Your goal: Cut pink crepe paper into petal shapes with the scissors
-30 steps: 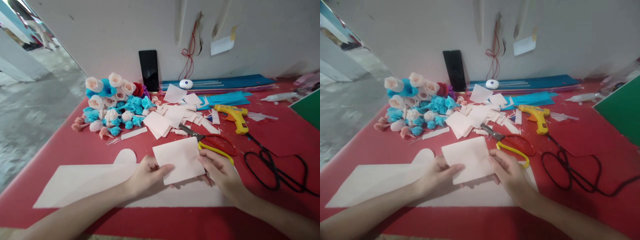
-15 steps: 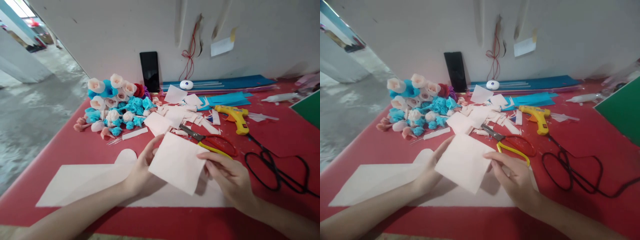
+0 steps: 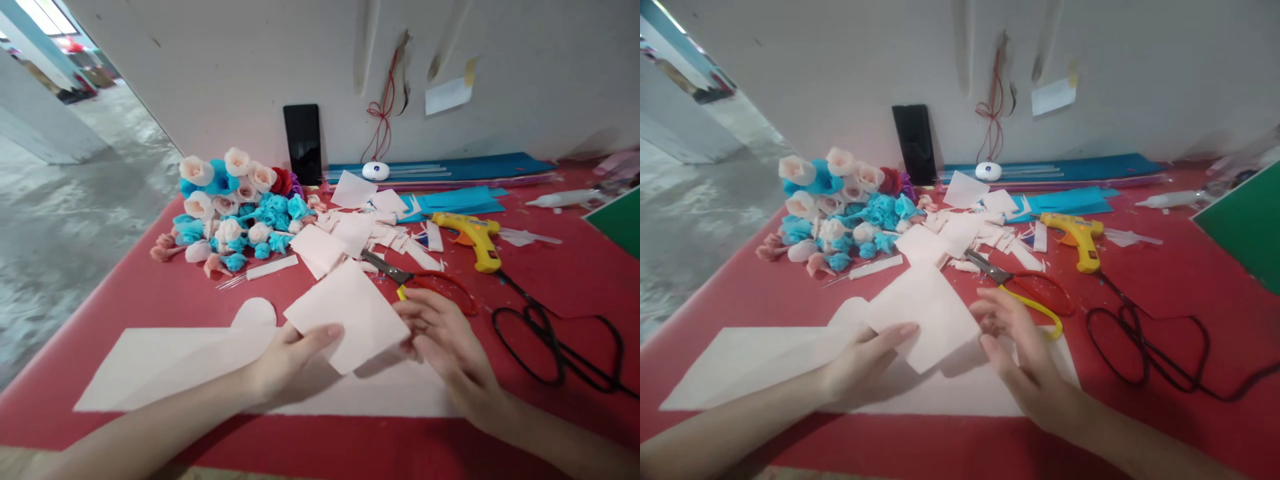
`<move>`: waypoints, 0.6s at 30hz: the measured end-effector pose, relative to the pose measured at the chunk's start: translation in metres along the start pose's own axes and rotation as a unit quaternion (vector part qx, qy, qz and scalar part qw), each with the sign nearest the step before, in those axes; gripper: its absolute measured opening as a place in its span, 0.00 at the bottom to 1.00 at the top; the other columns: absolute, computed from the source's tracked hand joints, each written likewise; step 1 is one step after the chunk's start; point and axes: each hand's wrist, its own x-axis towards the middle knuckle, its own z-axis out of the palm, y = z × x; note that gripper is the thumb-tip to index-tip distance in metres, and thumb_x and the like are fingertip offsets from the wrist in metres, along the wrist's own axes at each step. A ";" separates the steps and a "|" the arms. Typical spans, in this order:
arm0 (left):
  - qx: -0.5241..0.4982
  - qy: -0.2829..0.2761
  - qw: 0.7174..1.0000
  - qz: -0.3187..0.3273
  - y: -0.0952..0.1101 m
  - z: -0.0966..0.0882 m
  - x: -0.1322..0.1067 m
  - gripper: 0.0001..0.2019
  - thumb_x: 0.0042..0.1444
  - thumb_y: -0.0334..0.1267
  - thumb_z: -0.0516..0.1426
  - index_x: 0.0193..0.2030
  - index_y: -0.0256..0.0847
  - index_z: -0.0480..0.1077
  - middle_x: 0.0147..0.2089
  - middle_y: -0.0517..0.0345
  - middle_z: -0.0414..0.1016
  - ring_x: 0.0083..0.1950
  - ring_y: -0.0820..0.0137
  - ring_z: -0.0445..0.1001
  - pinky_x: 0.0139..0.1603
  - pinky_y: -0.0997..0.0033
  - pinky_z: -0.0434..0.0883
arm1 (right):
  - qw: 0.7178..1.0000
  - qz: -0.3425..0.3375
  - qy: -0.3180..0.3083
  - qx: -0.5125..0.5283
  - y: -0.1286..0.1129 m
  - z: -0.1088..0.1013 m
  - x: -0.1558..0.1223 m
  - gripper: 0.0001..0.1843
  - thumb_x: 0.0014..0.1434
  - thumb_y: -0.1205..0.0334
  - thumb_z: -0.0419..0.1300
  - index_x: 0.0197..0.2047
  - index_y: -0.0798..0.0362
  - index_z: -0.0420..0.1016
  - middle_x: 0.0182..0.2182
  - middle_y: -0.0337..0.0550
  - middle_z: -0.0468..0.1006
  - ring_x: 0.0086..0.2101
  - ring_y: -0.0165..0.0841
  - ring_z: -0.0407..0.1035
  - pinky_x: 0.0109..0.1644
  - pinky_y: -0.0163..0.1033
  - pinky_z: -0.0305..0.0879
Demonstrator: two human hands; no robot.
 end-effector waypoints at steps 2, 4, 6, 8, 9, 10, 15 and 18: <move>0.022 -0.043 0.999 -0.024 0.004 0.000 0.000 0.09 0.49 0.40 0.63 0.35 0.38 0.77 0.34 0.54 0.79 0.38 0.65 0.77 0.38 0.72 0.73 | 0.995 0.066 -0.026 0.074 0.000 0.000 0.005 0.18 0.61 0.58 0.50 0.55 0.44 0.60 0.39 0.43 0.72 0.34 0.29 0.68 0.35 0.34 0.67; 0.060 -0.089 0.993 -0.042 0.008 -0.001 0.000 0.09 0.50 0.39 0.63 0.37 0.39 0.77 0.32 0.55 0.79 0.35 0.68 0.76 0.35 0.75 0.71 | 0.981 0.130 -0.089 0.113 -0.001 0.000 0.010 0.16 0.58 0.55 0.53 0.50 0.48 0.63 0.36 0.42 0.72 0.33 0.31 0.68 0.34 0.34 0.66; 0.111 -0.111 0.986 -0.058 0.011 -0.001 -0.002 0.10 0.49 0.38 0.63 0.39 0.40 0.76 0.33 0.56 0.79 0.34 0.70 0.75 0.36 0.76 0.71 | 0.970 0.174 -0.135 0.103 -0.004 0.000 0.012 0.15 0.55 0.54 0.56 0.44 0.50 0.66 0.32 0.41 0.71 0.33 0.31 0.67 0.33 0.34 0.65; 0.157 -0.109 0.979 -0.074 0.014 0.000 -0.002 0.11 0.48 0.39 0.63 0.39 0.38 0.76 0.33 0.56 0.78 0.33 0.70 0.75 0.35 0.76 0.70 | 0.968 0.200 -0.135 0.070 -0.009 0.000 0.012 0.11 0.54 0.54 0.57 0.39 0.50 0.66 0.26 0.36 0.66 0.28 0.28 0.63 0.31 0.32 0.62; 0.171 -0.101 0.977 -0.076 0.014 0.000 -0.002 0.11 0.48 0.40 0.63 0.37 0.37 0.76 0.32 0.56 0.78 0.32 0.71 0.74 0.33 0.76 0.69 | 0.969 0.209 -0.122 0.058 -0.012 0.001 0.011 0.10 0.55 0.54 0.57 0.37 0.50 0.66 0.24 0.34 0.62 0.26 0.27 0.61 0.29 0.31 0.60; 0.176 -0.086 0.978 -0.072 0.015 0.000 -0.002 0.11 0.48 0.42 0.63 0.34 0.36 0.76 0.30 0.56 0.77 0.30 0.72 0.73 0.31 0.77 0.68 | 0.969 0.217 -0.105 0.055 -0.015 0.002 0.011 0.09 0.56 0.54 0.57 0.36 0.51 0.65 0.22 0.33 0.60 0.25 0.25 0.58 0.27 0.30 0.57; 0.150 0.024 0.988 0.039 0.017 -0.003 0.006 0.13 0.47 0.46 0.63 0.27 0.35 0.74 0.25 0.59 0.74 0.25 0.75 0.69 0.25 0.80 0.65 | 0.959 0.233 -0.109 0.120 -0.017 0.009 0.010 0.11 0.54 0.56 0.59 0.32 0.52 0.60 0.19 0.29 0.57 0.18 0.20 0.52 0.19 0.28 0.48; 0.125 0.024 0.988 0.089 0.014 -0.005 0.008 0.15 0.47 0.48 0.63 0.35 0.38 0.75 0.30 0.58 0.77 0.30 0.71 0.73 0.31 0.77 0.69 | 0.951 0.240 -0.133 0.141 -0.009 0.011 0.010 0.14 0.56 0.54 0.57 0.32 0.51 0.56 0.14 0.27 0.61 0.13 0.21 0.52 0.16 0.28 0.46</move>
